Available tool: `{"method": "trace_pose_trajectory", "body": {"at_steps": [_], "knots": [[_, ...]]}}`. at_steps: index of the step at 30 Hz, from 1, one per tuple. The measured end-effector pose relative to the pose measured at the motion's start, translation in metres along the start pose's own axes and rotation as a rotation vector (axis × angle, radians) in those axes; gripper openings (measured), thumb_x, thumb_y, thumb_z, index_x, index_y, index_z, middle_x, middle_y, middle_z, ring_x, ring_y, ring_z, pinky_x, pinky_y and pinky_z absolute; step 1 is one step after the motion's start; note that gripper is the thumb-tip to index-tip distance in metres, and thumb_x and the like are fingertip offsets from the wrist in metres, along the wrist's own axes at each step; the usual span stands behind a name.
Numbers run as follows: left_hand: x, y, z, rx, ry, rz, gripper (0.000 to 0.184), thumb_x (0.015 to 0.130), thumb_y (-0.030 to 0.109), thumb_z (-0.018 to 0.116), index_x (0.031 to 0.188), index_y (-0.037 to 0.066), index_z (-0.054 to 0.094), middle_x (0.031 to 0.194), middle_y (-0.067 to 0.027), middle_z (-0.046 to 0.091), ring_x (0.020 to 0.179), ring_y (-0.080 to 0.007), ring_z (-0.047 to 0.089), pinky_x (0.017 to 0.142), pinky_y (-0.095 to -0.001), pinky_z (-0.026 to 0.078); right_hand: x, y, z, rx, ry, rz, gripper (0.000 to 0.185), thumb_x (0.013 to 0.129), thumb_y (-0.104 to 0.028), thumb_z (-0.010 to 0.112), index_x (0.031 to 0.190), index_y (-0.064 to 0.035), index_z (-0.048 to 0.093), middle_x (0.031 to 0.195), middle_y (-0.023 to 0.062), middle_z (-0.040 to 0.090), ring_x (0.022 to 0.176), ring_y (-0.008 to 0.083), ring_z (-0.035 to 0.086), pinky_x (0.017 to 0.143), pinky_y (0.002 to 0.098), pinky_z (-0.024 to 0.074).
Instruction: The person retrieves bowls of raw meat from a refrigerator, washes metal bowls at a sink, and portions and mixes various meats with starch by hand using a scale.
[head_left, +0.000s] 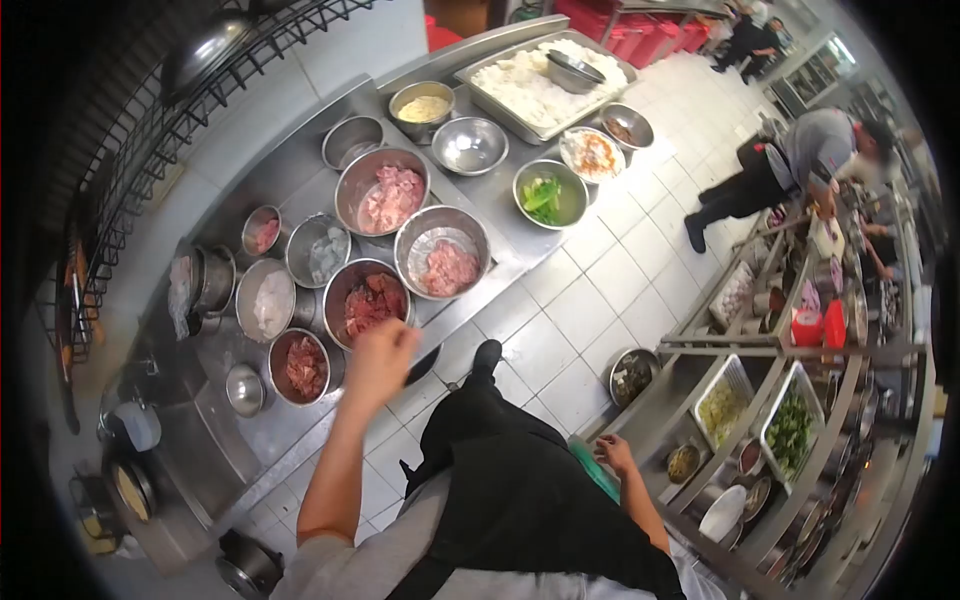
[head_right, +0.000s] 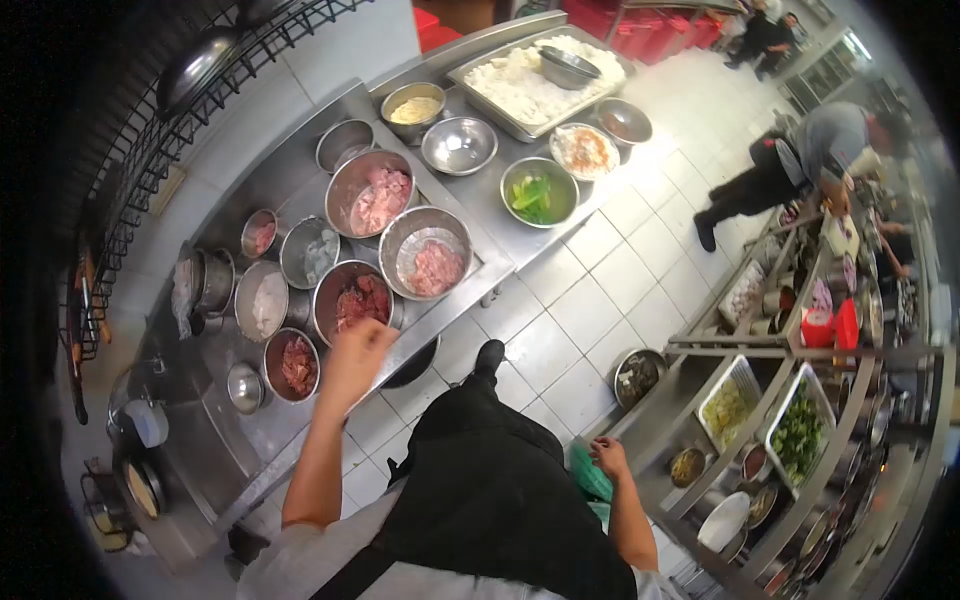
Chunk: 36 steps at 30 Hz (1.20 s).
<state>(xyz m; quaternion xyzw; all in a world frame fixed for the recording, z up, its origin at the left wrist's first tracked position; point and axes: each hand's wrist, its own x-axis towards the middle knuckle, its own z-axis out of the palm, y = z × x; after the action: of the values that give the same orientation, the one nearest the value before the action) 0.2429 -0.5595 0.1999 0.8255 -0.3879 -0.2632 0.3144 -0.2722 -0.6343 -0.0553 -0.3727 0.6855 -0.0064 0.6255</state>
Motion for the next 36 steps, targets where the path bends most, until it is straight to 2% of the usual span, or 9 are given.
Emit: {"method": "trace_pose_trajectory", "body": {"at_steps": [2,9,14,16,17,21,23,31,36], "knots": [[0.005,-0.026,0.041,0.093,-0.219,0.062,0.029,0.085,0.027,0.059,0.088,-0.001,0.062,0.077,-0.0161,0.063,0.072,-0.0292,0.062,0.066,-0.0371,0.047,0.019,-0.023,-0.007,0.007,-0.008,-0.066,0.02,0.086,-0.014,0.058,0.102,-0.0024,0.055,0.087,0.0082,0.061,0.07,0.0181,0.061,0.056,0.0297,0.0499],[-0.062,-0.031,0.033,0.068,-0.359,0.001,0.032,0.084,0.032,0.058,0.094,0.001,0.06,0.091,-0.0193,0.061,0.086,-0.0315,0.06,0.075,-0.0384,0.046,0.08,-0.065,0.004,-0.031,-0.199,-0.108,0.016,0.088,-0.016,0.053,0.096,-0.0022,0.053,0.081,0.0098,0.061,0.069,0.0211,0.063,0.053,0.0335,0.0498],[-0.182,-0.088,-0.056,0.12,0.109,-0.535,0.031,0.084,0.03,0.059,0.086,-0.001,0.059,0.081,-0.0185,0.061,0.075,-0.0315,0.059,0.069,-0.0401,0.045,0.145,-0.049,0.016,-0.253,-0.347,0.134,0.023,0.084,-0.018,0.062,0.099,-0.0025,0.055,0.084,0.0124,0.063,0.07,0.0275,0.062,0.058,0.0394,0.0505],[-0.251,-0.134,-0.089,0.028,0.702,-0.388,0.016,0.085,0.016,0.058,0.087,0.0,0.06,0.074,-0.013,0.061,0.069,-0.0206,0.058,0.064,-0.0339,0.045,0.145,-0.061,0.026,-0.345,-0.38,0.097,0.026,0.083,-0.021,0.063,0.098,-0.0017,0.055,0.084,0.0125,0.063,0.069,0.0263,0.062,0.057,0.0376,0.0509],[-0.276,-0.115,-0.117,0.158,0.833,-0.575,0.016,0.086,0.014,0.059,0.089,-0.001,0.06,0.076,-0.0099,0.062,0.07,-0.0165,0.058,0.065,-0.031,0.046,0.157,-0.062,0.036,-0.373,-0.41,0.103,0.026,0.083,-0.022,0.063,0.098,-0.0014,0.055,0.084,0.0124,0.063,0.069,0.0256,0.062,0.057,0.037,0.051],[-0.419,-0.198,-0.184,0.172,1.631,-0.582,0.024,0.087,0.021,0.06,0.093,-0.003,0.06,0.077,-0.0093,0.062,0.069,-0.0144,0.057,0.062,-0.0289,0.047,0.133,-0.103,0.076,-0.432,-0.443,-0.049,0.024,0.085,-0.021,0.058,0.096,-0.0007,0.054,0.083,0.0132,0.062,0.071,0.0247,0.063,0.057,0.0362,0.0518],[-0.465,-0.184,-0.207,-0.053,1.917,-0.7,0.031,0.085,0.025,0.061,0.096,-0.003,0.059,0.082,-0.0102,0.064,0.072,-0.0164,0.059,0.066,-0.0294,0.047,0.191,-0.103,0.075,-0.894,-0.88,-0.693,0.022,0.084,-0.018,0.057,0.095,0.0002,0.055,0.083,0.0133,0.062,0.072,0.0248,0.063,0.057,0.0354,0.0517],[-0.741,-0.252,-0.298,0.632,2.403,-1.283,0.058,0.08,0.038,0.061,0.119,-0.004,0.05,0.12,-0.0258,0.05,0.113,-0.0377,0.048,0.093,-0.0436,0.04,0.071,-0.141,0.275,-1.02,-0.931,-0.684,0.019,0.083,-0.015,0.055,0.093,0.0007,0.056,0.077,0.0108,0.063,0.064,0.021,0.064,0.049,0.0323,0.0505],[-0.849,-0.243,-0.338,0.724,2.319,-1.582,0.063,0.081,0.039,0.059,0.122,-0.007,0.044,0.122,-0.0273,0.048,0.115,-0.0393,0.045,0.096,-0.0444,0.038,-0.072,-0.116,0.449,-1.125,-1.104,-0.532,0.015,0.085,-0.01,0.054,0.093,0.0002,0.061,0.086,0.0132,0.066,0.08,0.0213,0.065,0.07,0.0318,0.0517]]}}
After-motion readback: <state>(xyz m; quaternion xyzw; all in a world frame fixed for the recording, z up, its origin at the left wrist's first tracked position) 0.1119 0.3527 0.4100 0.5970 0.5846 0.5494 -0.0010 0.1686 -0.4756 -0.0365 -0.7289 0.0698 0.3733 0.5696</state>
